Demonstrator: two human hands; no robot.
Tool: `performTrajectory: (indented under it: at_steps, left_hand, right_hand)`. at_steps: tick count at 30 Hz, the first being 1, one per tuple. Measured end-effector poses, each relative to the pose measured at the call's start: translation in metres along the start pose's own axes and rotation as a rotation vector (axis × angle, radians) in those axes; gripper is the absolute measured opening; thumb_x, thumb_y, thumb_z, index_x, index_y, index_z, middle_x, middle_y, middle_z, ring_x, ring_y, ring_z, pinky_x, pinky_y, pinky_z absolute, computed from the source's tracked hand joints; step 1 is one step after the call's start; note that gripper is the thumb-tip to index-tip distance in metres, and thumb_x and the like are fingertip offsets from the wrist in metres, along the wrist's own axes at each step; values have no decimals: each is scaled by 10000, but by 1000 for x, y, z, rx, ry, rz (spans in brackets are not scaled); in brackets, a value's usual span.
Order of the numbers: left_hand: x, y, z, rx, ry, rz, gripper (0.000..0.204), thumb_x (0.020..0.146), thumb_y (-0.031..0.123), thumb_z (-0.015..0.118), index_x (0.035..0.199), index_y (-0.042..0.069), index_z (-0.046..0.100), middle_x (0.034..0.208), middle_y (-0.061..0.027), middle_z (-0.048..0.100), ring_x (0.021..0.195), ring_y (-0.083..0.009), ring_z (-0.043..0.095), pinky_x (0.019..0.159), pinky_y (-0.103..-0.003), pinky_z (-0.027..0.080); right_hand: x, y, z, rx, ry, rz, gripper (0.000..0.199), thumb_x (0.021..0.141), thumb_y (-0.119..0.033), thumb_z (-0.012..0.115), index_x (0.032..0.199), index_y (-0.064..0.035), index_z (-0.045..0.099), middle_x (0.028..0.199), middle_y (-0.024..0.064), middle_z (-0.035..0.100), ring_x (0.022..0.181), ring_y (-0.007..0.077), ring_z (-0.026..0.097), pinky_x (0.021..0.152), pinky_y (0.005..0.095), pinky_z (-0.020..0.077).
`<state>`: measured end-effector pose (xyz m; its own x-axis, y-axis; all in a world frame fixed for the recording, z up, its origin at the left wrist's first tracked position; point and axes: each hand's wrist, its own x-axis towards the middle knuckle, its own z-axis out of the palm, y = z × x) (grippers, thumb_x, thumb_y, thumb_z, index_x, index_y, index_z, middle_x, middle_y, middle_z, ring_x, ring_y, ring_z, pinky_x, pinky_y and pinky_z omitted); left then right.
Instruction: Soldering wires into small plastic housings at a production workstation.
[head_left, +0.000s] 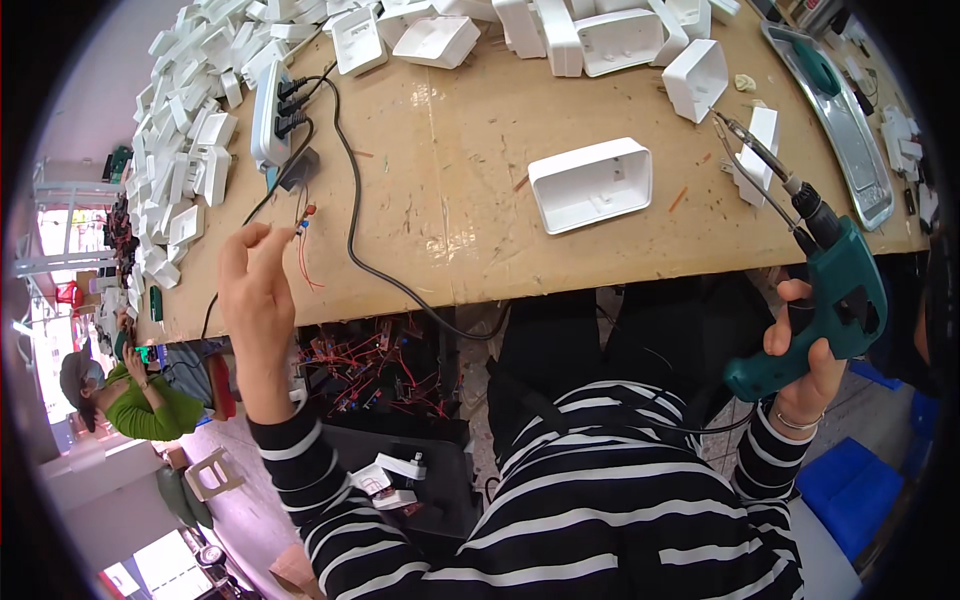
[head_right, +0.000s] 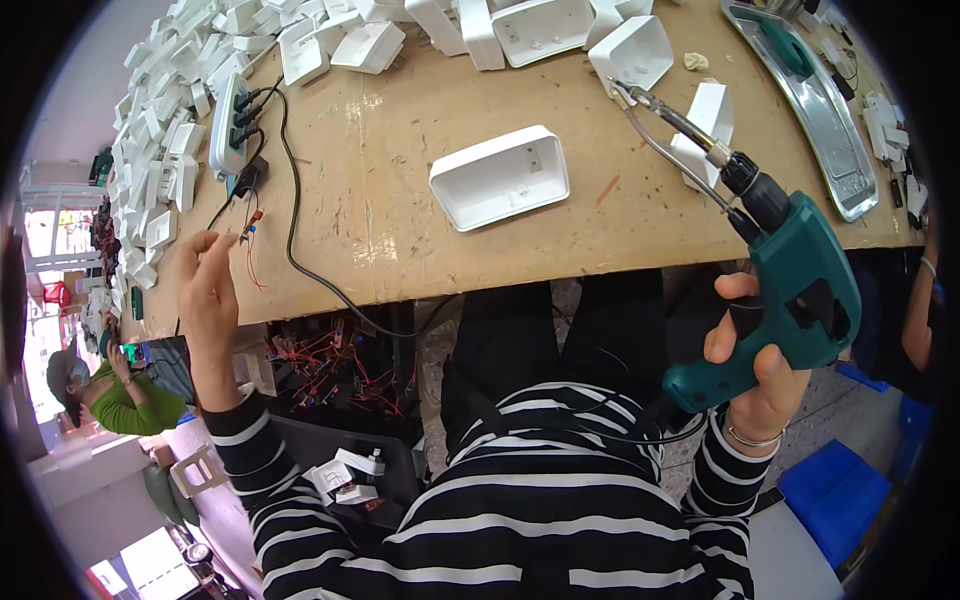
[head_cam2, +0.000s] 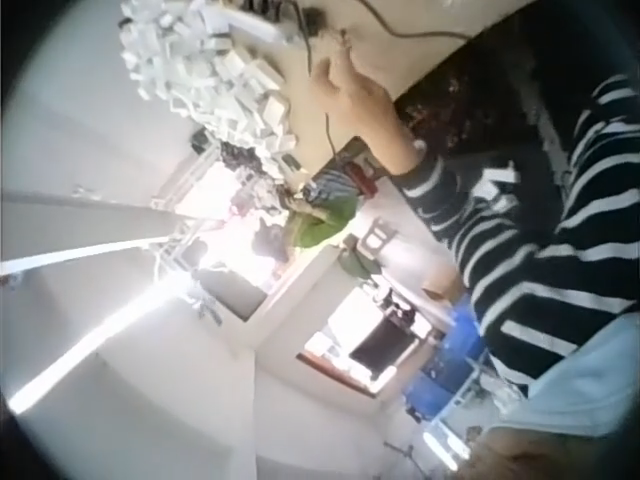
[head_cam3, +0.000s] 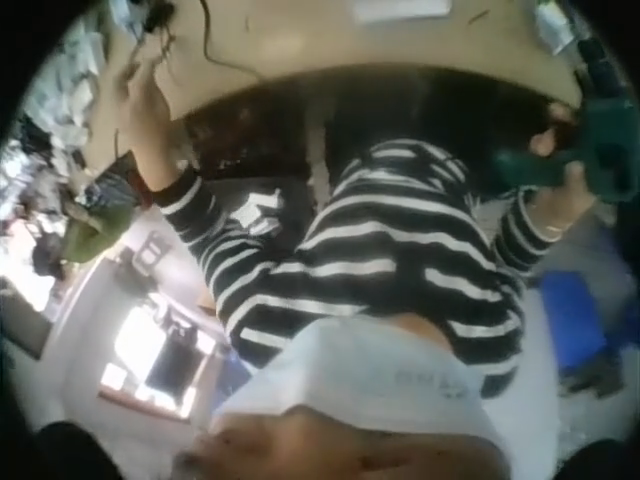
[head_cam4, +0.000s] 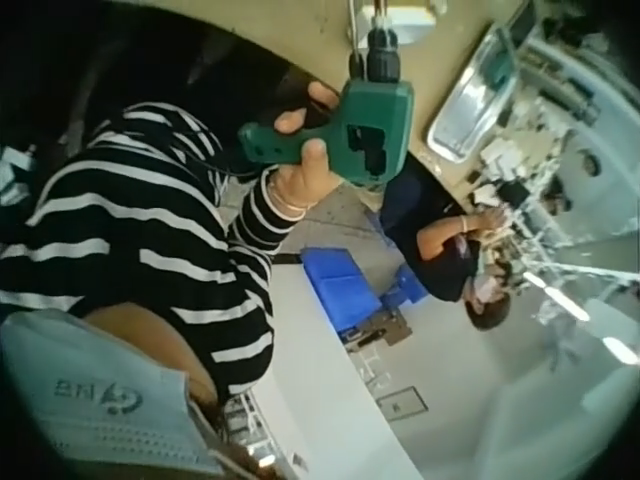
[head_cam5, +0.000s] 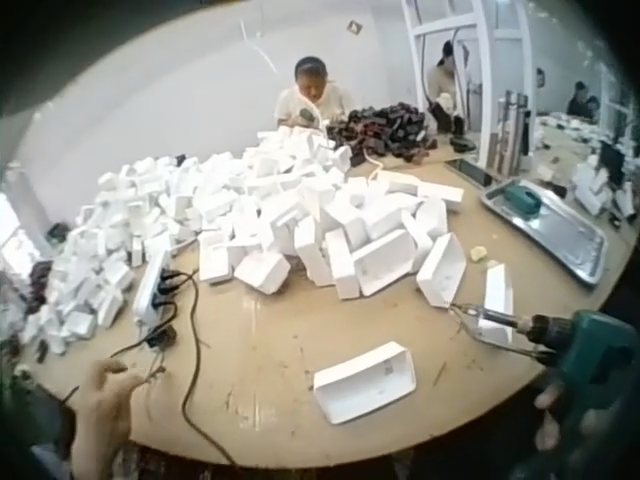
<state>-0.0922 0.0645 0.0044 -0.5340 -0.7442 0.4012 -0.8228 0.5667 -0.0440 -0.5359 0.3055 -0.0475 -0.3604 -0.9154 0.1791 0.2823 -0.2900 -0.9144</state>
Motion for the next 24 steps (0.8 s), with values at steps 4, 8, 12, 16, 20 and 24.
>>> performTrajectory:
  at_steps: [4, 8, 12, 16, 20, 24]
  left_hand:
    - [1, -5, 5, 289, -61, 341, 350, 728, -31, 613, 1049, 92, 681, 1145, -118, 596, 1046, -325, 573, 914, -421, 436]
    - [1, -30, 22, 143, -27, 382, 287, 776, -9, 628, 1046, 69, 687, 1171, -115, 600, 1054, -303, 584, 888, -390, 461]
    - [22, -57, 34, -338, 364, -27, 181, 899, 31, 616, 1064, -16, 675, 1115, -111, 622, 1009, -208, 596, 846, -284, 487]
    - [56, -85, 35, -535, 606, -223, 186, 948, 80, 584, 1088, -15, 660, 1047, -106, 683, 930, -166, 633, 840, -261, 501]
    - [64, -39, 21, -965, 719, -302, 175, 945, 86, 593, 1087, 4, 654, 963, -96, 699, 823, -110, 646, 635, -229, 525]
    - [69, 52, 33, -631, 502, 301, 165, 851, -34, 641, 1005, -6, 691, 874, -97, 660, 670, -172, 622, 486, -236, 424]
  right_hand:
    - [1, 0, 4, -7, -5, 23, 676, 890, -257, 675, 1403, 17, 331, 1281, 261, 502, 770, 155, 580, 647, 259, 514]
    - [6, 0, 14, -16, -23, 33, 681, 895, -268, 666, 1409, 19, 322, 1285, 263, 497, 760, 156, 573, 641, 261, 509]
    - [12, 6, 24, 58, -23, 55, 694, 904, -289, 648, 1422, 19, 305, 1285, 264, 498, 736, 152, 558, 628, 276, 499]
    - [27, 10, 37, 100, -23, 126, 708, 915, -311, 626, 1437, 23, 283, 1308, 260, 488, 743, 145, 552, 635, 280, 495]
    - [41, 20, 58, 213, -8, 174, 716, 929, -327, 600, 1450, 26, 258, 1344, 258, 460, 766, 147, 558, 658, 270, 502]
    - [49, 35, 55, 335, -68, 191, 699, 952, -342, 556, 1462, 19, 241, 1431, 259, 372, 1012, 222, 611, 748, 279, 542]
